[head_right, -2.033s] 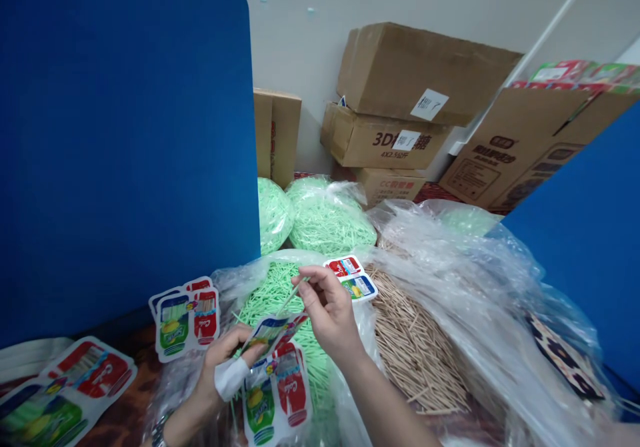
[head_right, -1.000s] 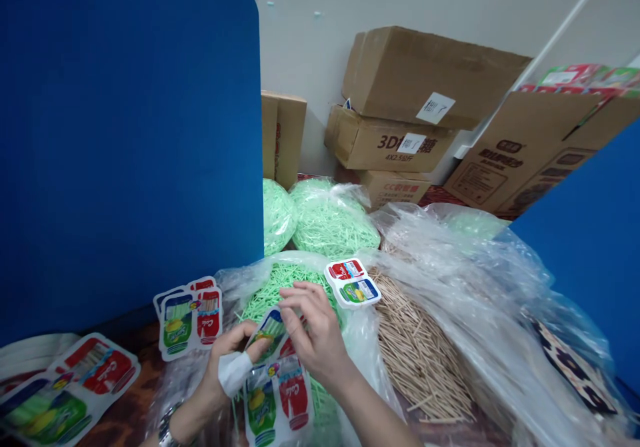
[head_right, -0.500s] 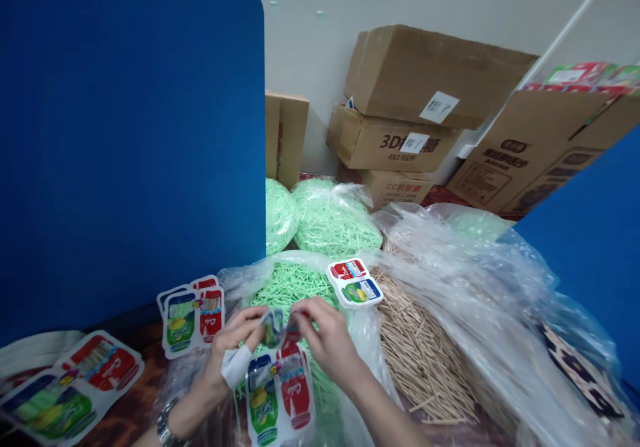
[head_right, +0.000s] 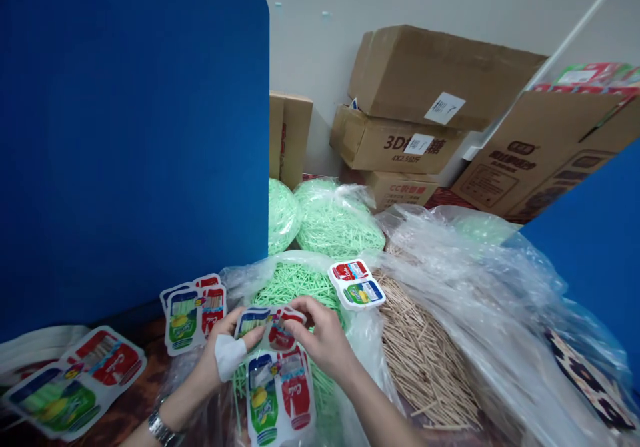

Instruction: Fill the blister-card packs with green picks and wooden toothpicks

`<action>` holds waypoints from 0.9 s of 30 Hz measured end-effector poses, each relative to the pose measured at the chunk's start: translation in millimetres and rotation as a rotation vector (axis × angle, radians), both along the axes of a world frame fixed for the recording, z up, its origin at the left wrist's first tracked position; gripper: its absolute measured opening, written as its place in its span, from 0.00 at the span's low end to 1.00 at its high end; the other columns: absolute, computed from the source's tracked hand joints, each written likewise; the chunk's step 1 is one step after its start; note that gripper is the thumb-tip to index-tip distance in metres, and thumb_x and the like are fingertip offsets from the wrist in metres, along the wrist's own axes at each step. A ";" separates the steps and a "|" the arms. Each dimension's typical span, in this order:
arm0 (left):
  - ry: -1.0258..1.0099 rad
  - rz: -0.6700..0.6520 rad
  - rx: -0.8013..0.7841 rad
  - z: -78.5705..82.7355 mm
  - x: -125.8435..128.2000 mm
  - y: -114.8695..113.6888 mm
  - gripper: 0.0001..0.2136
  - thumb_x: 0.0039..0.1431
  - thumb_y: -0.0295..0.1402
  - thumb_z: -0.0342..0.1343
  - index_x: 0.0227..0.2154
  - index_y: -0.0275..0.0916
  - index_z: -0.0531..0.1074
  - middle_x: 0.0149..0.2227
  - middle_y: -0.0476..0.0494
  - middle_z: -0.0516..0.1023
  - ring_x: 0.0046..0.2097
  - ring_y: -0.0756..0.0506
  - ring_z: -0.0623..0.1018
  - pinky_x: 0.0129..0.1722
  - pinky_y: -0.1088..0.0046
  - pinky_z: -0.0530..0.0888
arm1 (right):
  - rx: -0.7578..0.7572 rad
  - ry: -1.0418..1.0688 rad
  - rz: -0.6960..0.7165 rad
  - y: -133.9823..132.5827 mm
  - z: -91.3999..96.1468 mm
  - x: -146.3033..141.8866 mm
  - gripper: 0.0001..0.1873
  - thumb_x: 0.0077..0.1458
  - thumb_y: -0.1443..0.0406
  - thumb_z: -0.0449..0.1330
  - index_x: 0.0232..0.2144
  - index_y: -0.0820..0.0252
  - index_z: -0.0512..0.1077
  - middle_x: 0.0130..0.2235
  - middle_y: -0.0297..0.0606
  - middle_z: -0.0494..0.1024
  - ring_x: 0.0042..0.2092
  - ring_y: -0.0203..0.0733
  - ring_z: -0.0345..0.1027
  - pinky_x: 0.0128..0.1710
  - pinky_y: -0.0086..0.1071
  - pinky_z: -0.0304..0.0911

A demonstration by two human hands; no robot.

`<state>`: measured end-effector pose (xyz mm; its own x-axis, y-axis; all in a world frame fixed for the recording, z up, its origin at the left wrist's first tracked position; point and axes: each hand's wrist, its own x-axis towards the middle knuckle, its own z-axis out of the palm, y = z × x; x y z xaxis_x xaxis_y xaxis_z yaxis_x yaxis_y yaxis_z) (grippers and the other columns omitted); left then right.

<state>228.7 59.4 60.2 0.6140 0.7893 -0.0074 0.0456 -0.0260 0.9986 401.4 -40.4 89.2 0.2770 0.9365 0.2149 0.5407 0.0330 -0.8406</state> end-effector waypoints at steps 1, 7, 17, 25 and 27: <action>-0.018 -0.026 -0.021 1.7 -0.6 -0.6 0.10 0.52 0.34 0.60 0.35 0.35 0.72 0.33 0.44 0.79 0.35 0.44 0.77 0.34 0.72 0.73 | 0.009 -0.024 0.003 1.6 -0.2 -1.2 0.05 0.57 0.63 0.57 0.35 0.58 0.70 0.31 0.34 0.73 0.32 0.37 0.67 0.32 0.28 0.61; 0.077 -0.029 0.012 3.1 -25.4 -2.8 0.09 0.52 0.34 0.59 0.33 0.33 0.75 0.31 0.43 0.80 0.32 0.44 0.77 0.32 0.71 0.73 | -0.007 -0.079 0.133 4.1 2.4 -9.4 0.09 0.61 0.65 0.50 0.42 0.57 0.68 0.37 0.37 0.75 0.38 0.39 0.69 0.38 0.31 0.63; 0.304 0.334 0.342 -46.0 -112.8 55.2 0.14 0.55 0.41 0.56 0.37 0.34 0.77 0.36 0.39 0.81 0.38 0.40 0.79 0.39 0.64 0.75 | -0.535 -0.866 0.229 2.9 -50.5 -7.7 0.14 0.45 0.63 0.67 0.37 0.60 0.72 0.40 0.45 0.75 0.44 0.55 0.69 0.38 0.40 0.65; 0.563 0.645 0.675 -86.2 -103.7 69.5 0.23 0.56 0.44 0.52 0.48 0.31 0.68 0.41 0.33 0.72 0.46 0.33 0.72 0.45 0.54 0.71 | -0.450 -0.939 0.211 4.8 -68.8 -3.4 0.07 0.55 0.72 0.55 0.31 0.58 0.72 0.33 0.39 0.78 0.37 0.44 0.73 0.34 0.30 0.62; 0.619 0.692 0.750 -86.7 -102.0 67.5 0.26 0.57 0.43 0.51 0.54 0.30 0.63 0.46 0.30 0.70 0.49 0.32 0.71 0.47 0.53 0.70 | -0.393 -0.926 0.209 2.5 -74.0 1.2 0.11 0.55 0.73 0.54 0.39 0.57 0.71 0.32 0.40 0.79 0.35 0.44 0.73 0.32 0.30 0.61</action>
<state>126.7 126.9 -26.5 0.1109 0.8852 0.4518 0.7482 -0.3736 0.5483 402.6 -37.8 15.2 -0.0181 0.9973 -0.0706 0.9976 0.0133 -0.0679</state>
